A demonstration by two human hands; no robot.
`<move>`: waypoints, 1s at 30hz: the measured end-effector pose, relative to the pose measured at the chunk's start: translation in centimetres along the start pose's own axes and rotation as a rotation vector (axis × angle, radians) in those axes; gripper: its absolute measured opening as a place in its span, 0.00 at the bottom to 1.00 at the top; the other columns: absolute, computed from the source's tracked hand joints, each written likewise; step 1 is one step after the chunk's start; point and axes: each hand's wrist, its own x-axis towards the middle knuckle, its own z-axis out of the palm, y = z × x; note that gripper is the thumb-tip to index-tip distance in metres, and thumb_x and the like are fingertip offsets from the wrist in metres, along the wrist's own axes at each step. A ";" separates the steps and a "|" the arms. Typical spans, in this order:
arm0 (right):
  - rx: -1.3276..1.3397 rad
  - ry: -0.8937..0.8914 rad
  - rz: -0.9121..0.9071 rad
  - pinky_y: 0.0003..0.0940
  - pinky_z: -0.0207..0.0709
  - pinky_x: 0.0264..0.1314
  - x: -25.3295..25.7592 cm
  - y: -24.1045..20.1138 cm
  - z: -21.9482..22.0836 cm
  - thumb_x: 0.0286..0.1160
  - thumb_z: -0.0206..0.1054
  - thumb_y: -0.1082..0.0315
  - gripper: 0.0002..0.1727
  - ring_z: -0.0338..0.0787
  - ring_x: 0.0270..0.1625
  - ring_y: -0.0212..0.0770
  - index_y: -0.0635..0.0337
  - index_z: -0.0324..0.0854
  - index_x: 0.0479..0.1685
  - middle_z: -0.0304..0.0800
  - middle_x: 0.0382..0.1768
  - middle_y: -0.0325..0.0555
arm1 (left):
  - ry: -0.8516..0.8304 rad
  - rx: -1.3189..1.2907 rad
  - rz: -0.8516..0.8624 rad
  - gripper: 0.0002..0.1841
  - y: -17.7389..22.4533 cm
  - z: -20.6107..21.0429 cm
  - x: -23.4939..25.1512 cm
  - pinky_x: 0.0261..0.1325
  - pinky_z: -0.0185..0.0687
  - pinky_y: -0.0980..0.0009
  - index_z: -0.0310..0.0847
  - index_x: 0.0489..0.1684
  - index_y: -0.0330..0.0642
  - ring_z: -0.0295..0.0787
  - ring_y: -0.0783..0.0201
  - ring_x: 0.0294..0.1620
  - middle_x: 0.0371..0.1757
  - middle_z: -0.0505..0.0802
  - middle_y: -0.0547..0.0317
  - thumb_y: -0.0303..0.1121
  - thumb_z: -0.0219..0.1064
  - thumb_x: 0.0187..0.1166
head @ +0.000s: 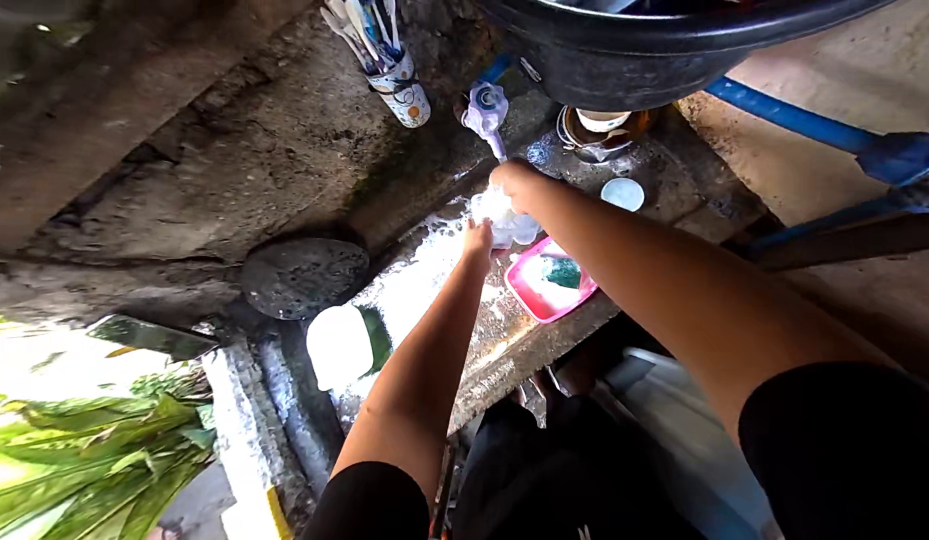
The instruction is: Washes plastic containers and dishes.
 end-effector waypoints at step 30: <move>0.233 -0.101 -0.018 0.50 0.86 0.56 1.4 -1.5 -0.2 0.84 0.55 0.71 0.18 0.90 0.55 0.52 0.72 0.76 0.67 0.86 0.59 0.64 | 0.253 0.661 0.418 0.23 3.1 -0.7 2.5 0.77 0.72 0.41 0.77 0.75 0.37 0.79 0.40 0.76 0.73 0.84 0.35 0.32 0.66 0.82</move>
